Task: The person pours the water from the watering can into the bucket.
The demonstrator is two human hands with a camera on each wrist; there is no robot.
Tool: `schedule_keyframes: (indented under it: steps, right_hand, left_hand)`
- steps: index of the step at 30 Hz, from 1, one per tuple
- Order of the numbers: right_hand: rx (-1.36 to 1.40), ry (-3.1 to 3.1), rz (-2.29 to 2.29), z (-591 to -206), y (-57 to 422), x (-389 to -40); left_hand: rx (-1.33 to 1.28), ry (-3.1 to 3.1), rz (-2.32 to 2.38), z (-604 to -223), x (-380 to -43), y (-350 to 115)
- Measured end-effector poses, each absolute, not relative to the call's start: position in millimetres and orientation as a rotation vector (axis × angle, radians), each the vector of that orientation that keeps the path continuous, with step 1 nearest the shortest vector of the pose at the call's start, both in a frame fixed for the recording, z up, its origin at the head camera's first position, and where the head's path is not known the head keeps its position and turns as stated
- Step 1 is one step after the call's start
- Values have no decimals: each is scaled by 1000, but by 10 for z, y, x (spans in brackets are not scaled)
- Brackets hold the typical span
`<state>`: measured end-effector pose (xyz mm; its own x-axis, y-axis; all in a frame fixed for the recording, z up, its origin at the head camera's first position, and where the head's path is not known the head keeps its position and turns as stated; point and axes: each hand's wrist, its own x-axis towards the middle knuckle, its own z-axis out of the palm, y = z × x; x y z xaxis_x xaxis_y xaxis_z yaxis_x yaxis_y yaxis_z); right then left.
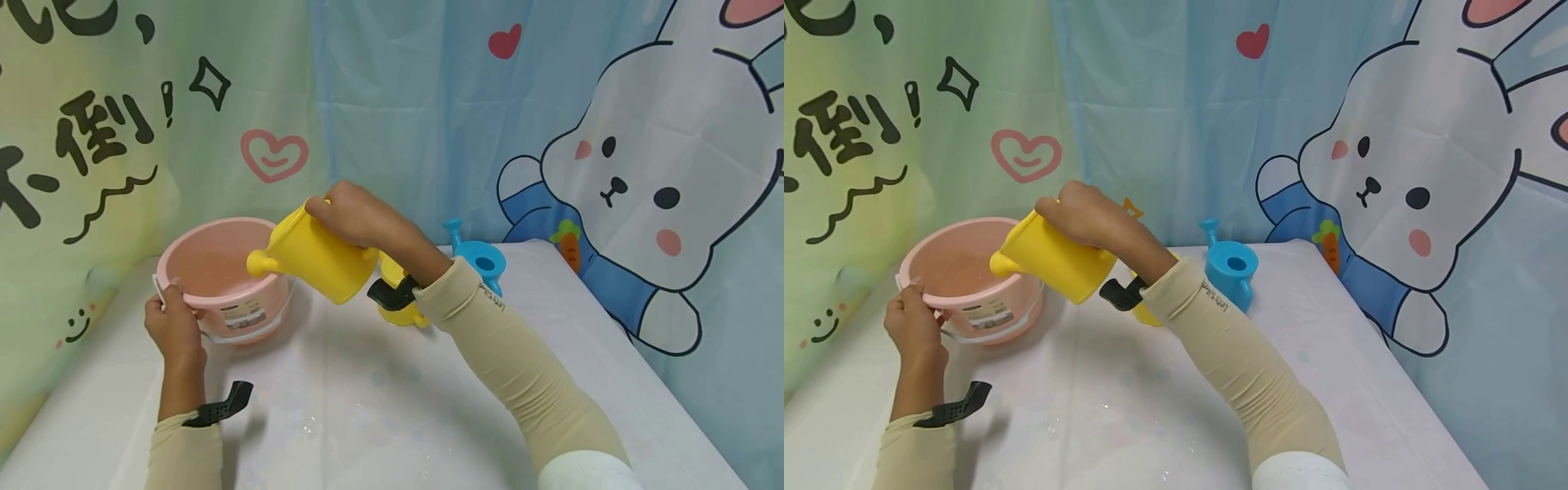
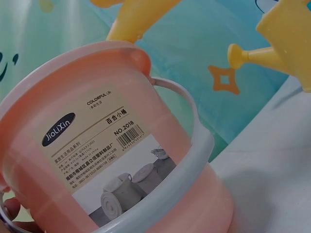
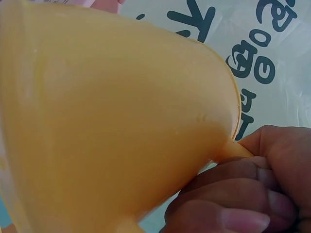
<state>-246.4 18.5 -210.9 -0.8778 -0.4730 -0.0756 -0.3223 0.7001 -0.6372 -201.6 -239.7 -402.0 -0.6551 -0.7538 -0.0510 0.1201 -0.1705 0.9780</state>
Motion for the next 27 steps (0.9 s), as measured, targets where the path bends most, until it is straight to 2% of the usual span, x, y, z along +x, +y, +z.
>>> schedule_keyframes:
  steps: [27]
  right_hand:
    - [-591,2673,-900,-2075,164,-2477]
  left_hand:
    - [728,-1485,-1897,-4022,-2009,-2390]
